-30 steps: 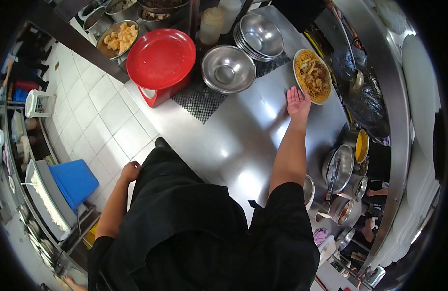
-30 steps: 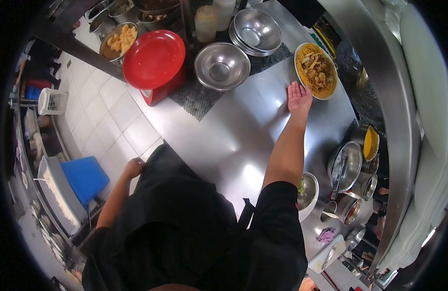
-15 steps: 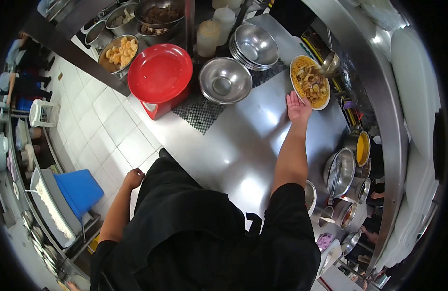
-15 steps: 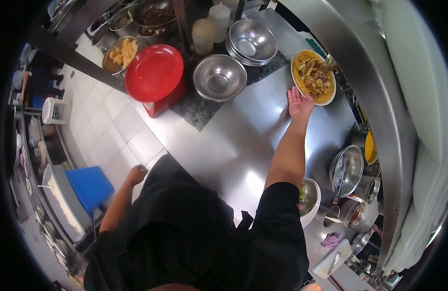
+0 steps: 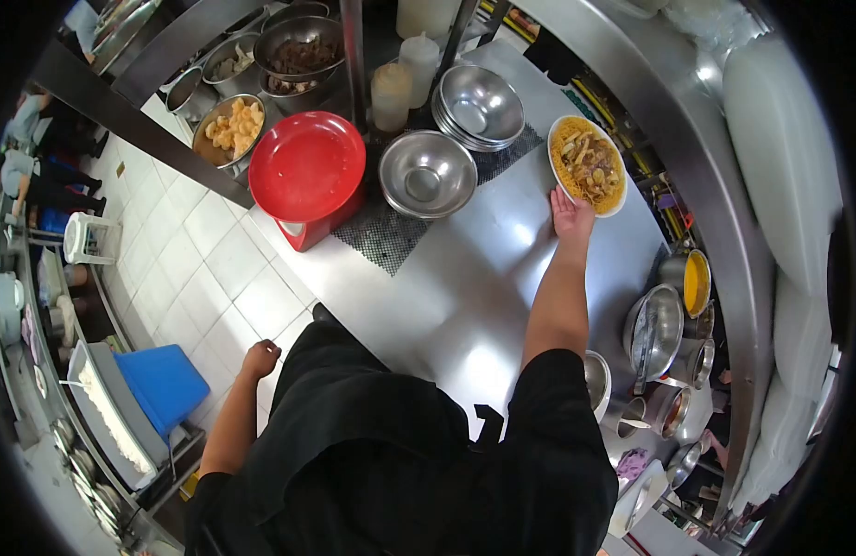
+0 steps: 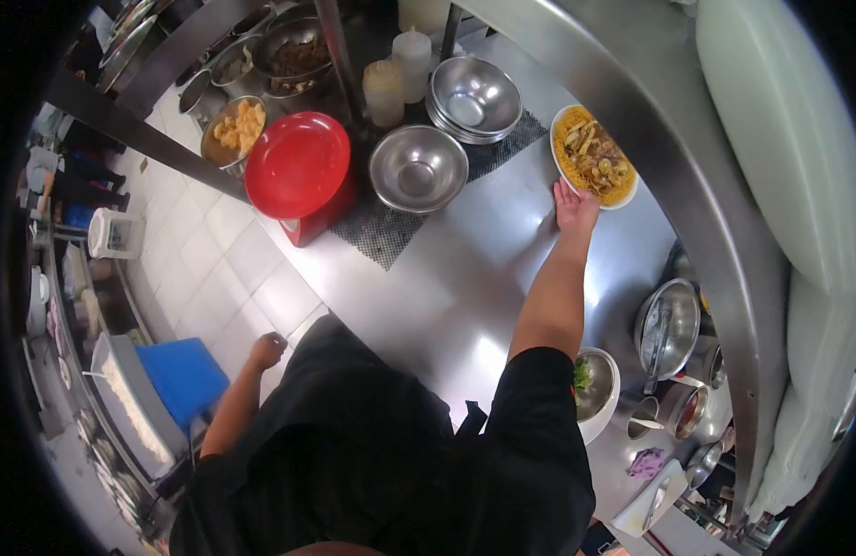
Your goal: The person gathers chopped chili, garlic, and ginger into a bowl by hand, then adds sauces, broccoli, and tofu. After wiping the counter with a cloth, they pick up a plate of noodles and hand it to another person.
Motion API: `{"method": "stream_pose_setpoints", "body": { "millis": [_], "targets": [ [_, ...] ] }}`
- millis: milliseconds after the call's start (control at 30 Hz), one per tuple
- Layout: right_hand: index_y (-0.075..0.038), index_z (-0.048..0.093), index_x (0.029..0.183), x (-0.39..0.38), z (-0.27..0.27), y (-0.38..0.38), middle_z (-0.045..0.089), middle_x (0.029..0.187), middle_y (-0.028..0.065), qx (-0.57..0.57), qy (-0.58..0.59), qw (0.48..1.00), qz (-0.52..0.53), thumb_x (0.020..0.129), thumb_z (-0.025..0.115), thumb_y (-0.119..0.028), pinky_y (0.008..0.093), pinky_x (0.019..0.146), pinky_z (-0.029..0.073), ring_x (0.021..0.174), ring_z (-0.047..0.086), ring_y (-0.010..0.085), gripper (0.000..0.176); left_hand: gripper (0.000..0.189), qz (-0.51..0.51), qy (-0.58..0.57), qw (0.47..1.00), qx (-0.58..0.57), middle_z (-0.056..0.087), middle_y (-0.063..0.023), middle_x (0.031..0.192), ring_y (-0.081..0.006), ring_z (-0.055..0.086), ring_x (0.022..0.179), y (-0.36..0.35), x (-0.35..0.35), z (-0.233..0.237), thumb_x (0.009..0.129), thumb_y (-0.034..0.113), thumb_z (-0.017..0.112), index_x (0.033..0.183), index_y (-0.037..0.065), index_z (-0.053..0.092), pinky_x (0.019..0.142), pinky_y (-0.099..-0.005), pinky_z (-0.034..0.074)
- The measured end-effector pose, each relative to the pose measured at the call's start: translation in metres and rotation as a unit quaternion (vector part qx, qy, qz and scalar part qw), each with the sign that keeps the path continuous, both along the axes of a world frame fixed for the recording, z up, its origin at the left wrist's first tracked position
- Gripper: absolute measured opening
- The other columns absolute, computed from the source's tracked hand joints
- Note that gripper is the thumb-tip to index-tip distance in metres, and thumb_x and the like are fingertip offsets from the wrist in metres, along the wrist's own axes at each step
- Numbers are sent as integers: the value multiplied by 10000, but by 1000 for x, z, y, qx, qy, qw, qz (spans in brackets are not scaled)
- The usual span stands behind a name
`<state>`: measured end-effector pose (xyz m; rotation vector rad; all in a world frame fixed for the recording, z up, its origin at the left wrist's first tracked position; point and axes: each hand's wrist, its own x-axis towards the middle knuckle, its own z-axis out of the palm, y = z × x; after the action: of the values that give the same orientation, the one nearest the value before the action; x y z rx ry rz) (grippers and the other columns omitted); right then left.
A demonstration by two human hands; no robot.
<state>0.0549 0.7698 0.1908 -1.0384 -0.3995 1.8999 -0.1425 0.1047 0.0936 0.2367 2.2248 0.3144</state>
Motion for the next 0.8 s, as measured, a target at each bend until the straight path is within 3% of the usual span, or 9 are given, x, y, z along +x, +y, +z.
{"method": "stream_pose_setpoints", "body": {
  "millis": [167, 400, 533, 600, 633, 700, 733, 800],
  "targets": [
    [99, 441, 1064, 7, -10, -10, 553, 1021, 199, 38, 13, 999, 15, 739, 405, 17, 451, 943, 409, 993, 547, 321, 336, 280, 23, 8, 999, 32, 625, -214, 845, -337, 601, 843, -11, 2, -42, 749, 301, 575, 848, 46, 631, 766, -390, 469],
    [71, 437, 1057, 27, -10, -89, 546, 1005, 177, 20, 33, 999, -34, 734, 419, -11, 446, 920, 424, 948, 549, 293, 334, 295, 25, -16, 995, 90, 627, -220, 835, -333, 605, 848, -2, -6, -59, 757, 309, 564, 867, 45, 636, 758, -387, 469],
    [67, 428, 1059, 48, -12, -145, 549, 1021, 171, 38, 44, 998, -24, 722, 426, -13, 443, 908, 438, 942, 557, 297, 346, 278, -11, -2, 992, 127, 635, -180, 783, -281, 624, 727, 3, -11, -30, 774, 283, 557, 845, 23, 624, 671, -364, 481],
    [60, 423, 1076, 56, -12, -171, 548, 1045, 169, 38, 29, 999, -20, 719, 420, -10, 443, 906, 439, 969, 554, 301, 364, 247, 13, -14, 981, 191, 623, -111, 707, -190, 595, 612, 10, -14, -13, 801, 247, 548, 839, 10, 604, 574, -315, 469],
    [60, 423, 1076, 59, -9, -182, 548, 1045, 169, 43, 32, 998, -23, 719, 420, -10, 443, 906, 439, 969, 554, 301, 364, 247, 9, -11, 981, 195, 623, -111, 707, -190, 595, 612, 17, -13, -4, 801, 247, 548, 839, 10, 604, 574, -315, 469],
    [57, 416, 1087, 66, -4, -206, 546, 1052, 167, 40, 15, 999, -14, 727, 408, -6, 447, 902, 439, 979, 552, 302, 366, 213, 71, -76, 949, 299, 587, -53, 661, -118, 544, 564, 30, -11, 25, 823, 214, 536, 839, 9, 590, 517, -269, 441],
    [53, 402, 1106, 69, -4, -216, 532, 1084, 173, 42, 12, 999, -10, 738, 398, -8, 450, 902, 438, 988, 548, 310, 373, 194, 54, -87, 945, 312, 570, -32, 682, -99, 522, 569, 39, -11, 37, 846, 203, 523, 872, 19, 578, 510, -254, 431],
    [54, 386, 1130, 73, 10, -238, 526, 1098, 178, 39, 5, 999, -7, 743, 406, -10, 447, 901, 440, 995, 546, 312, 392, 222, 67, -183, 909, 367, 589, -52, 768, -114, 547, 624, 71, -3, 91, 860, 221, 524, 966, 28, 554, 554, -255, 449]
  ]
}}
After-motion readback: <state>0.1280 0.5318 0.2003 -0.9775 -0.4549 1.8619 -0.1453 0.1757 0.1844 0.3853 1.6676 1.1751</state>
